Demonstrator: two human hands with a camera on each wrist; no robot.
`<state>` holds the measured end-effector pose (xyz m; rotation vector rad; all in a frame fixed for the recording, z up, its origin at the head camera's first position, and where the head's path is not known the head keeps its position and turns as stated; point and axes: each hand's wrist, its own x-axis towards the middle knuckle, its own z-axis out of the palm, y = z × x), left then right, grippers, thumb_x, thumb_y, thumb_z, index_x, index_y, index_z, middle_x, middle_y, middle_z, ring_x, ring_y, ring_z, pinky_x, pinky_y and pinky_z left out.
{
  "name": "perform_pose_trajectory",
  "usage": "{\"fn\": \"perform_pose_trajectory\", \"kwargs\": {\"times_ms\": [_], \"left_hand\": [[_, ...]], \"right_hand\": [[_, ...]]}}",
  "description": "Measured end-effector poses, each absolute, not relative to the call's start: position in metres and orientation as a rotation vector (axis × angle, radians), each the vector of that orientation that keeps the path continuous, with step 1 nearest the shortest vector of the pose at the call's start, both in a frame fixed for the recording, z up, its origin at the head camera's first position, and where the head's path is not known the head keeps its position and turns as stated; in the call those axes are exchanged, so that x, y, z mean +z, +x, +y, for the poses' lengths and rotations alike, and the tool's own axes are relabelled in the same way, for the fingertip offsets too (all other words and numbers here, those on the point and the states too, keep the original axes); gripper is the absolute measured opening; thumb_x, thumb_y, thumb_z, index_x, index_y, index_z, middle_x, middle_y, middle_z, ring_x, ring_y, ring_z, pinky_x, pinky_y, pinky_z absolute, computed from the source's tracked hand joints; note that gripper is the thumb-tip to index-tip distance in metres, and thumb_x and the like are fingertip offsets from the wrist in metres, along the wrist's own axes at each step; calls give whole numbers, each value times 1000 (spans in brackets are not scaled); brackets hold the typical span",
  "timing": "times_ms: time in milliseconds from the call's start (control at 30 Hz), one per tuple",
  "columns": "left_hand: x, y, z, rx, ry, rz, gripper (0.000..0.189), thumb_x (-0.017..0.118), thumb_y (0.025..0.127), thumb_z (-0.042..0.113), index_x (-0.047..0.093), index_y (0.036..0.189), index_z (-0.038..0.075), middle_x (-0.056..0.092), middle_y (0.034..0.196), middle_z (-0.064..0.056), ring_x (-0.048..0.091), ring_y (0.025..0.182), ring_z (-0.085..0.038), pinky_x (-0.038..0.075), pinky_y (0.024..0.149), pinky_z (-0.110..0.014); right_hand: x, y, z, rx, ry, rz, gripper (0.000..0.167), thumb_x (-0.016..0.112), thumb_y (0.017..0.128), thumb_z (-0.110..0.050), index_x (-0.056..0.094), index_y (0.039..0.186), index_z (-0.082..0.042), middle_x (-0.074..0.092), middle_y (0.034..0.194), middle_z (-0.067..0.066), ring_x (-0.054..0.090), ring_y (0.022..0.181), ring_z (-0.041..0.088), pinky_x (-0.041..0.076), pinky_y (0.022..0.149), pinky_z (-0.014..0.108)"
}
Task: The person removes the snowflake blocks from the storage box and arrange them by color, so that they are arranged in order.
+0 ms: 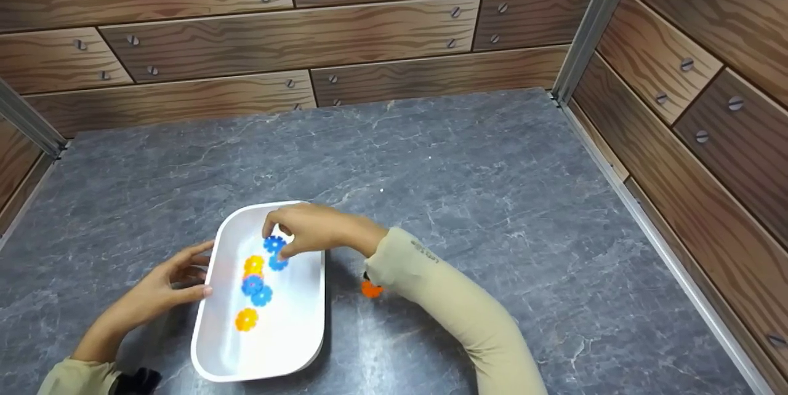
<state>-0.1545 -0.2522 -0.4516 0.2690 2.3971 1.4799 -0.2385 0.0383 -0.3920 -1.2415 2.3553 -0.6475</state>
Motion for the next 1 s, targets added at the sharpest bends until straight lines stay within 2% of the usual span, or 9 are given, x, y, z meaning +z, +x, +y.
{"fn": "perform_pose_trajectory", "kwargs": {"times_ms": [300, 467, 700, 1000], "left_hand": [[-451, -154, -253, 1468, 263, 2405, 80, 76, 83, 24, 35, 149, 9, 53, 130, -20, 54, 102, -22, 46, 88, -36], [-452, -154, -253, 1457, 253, 2409, 80, 75, 83, 26, 34, 150, 9, 52, 130, -19, 55, 103, -23, 47, 87, -36], [-453, -154, -254, 1457, 264, 2399, 80, 74, 85, 26, 32, 150, 9, 50, 133, -20, 54, 105, -25, 46, 91, -40], [-452, -155, -253, 1450, 249, 2399, 80, 74, 84, 26, 33, 150, 9, 51, 132, -20, 55, 104, -24, 47, 90, -40]], "right_hand": [[-382, -239, 73, -716, -1198, 2418, 37, 71, 88, -22, 61, 123, -14, 54, 93, 7, 46, 81, 20, 39, 74, 31], [-381, -242, 94, -784, -1149, 2437, 38, 71, 88, -20, 61, 123, -11, 56, 95, 8, 49, 86, 28, 40, 76, 32], [-383, -244, 124, -887, -1070, 2457, 38, 72, 88, -18, 60, 123, -9, 59, 101, 7, 46, 84, 19, 41, 75, 30], [-392, -245, 156, -863, -1003, 2514, 37, 72, 87, -18, 61, 120, -8, 51, 90, 2, 43, 80, 15, 37, 69, 25]]}}
